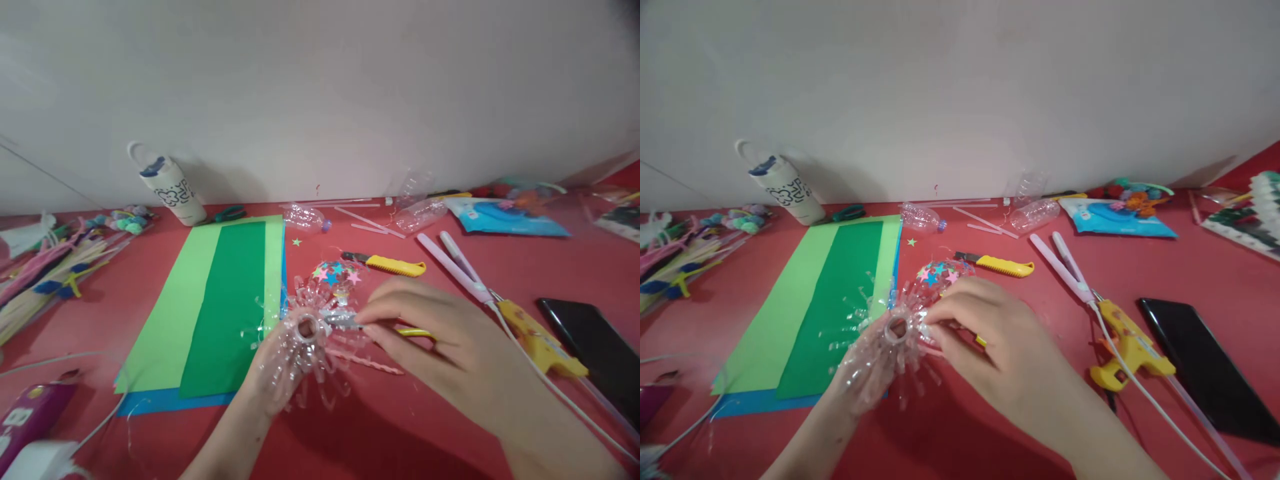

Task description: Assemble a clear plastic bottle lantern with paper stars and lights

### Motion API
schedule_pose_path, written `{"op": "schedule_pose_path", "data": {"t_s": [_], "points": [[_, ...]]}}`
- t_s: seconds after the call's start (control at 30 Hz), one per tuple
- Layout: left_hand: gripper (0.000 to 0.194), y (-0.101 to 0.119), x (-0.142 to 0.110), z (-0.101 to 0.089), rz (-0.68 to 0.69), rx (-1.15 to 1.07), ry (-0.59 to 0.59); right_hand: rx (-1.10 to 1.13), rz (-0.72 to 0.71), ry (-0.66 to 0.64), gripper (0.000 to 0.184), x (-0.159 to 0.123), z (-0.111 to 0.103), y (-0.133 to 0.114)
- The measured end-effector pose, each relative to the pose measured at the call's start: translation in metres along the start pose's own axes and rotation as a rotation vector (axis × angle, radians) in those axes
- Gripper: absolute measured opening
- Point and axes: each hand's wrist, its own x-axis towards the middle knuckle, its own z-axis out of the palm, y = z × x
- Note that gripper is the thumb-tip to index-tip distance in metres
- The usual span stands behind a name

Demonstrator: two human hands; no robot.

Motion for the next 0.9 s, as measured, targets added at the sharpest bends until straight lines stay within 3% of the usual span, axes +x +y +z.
{"op": "schedule_pose_path", "data": {"t_s": [0.07,0.17,0.27,0.33,0.4,0.53,0.73,0.9], "points": [[0.017,0.000,-0.001,0.001,0.013,0.023,0.006,0.029,-0.011,-0.006,0.012,-0.001,0.004,-0.004],[0.017,0.001,-0.003,0.004,0.035,-0.001,0.026,0.000,-0.006,0.142,0.012,-0.002,0.003,-0.002],[0.016,0.003,-0.004,0.008,0.048,-0.011,-0.052,0.002,0.007,0.342,0.009,-0.004,-0.004,-0.002],[0.016,0.003,-0.005,0.009,0.055,-0.021,-0.109,0.028,-0.002,0.386,0.007,-0.005,-0.008,-0.004],[0.016,0.003,-0.006,0.008,0.058,-0.043,-0.121,0.055,-0.033,0.336,0.008,-0.006,-0.010,-0.007],[0.013,0.000,-0.007,0.005,0.092,-0.018,-0.115,0.070,-0.017,0.116,0.013,-0.004,-0.007,-0.009],[0.022,0.000,-0.006,0.009,0.205,0.067,-0.045,0.058,0.086,0.198,0.014,-0.007,-0.006,-0.014],[0.021,0.001,-0.007,0.013,0.270,0.093,-0.042,0.090,0.165,0.007,0.019,-0.008,0.006,-0.022]]}}
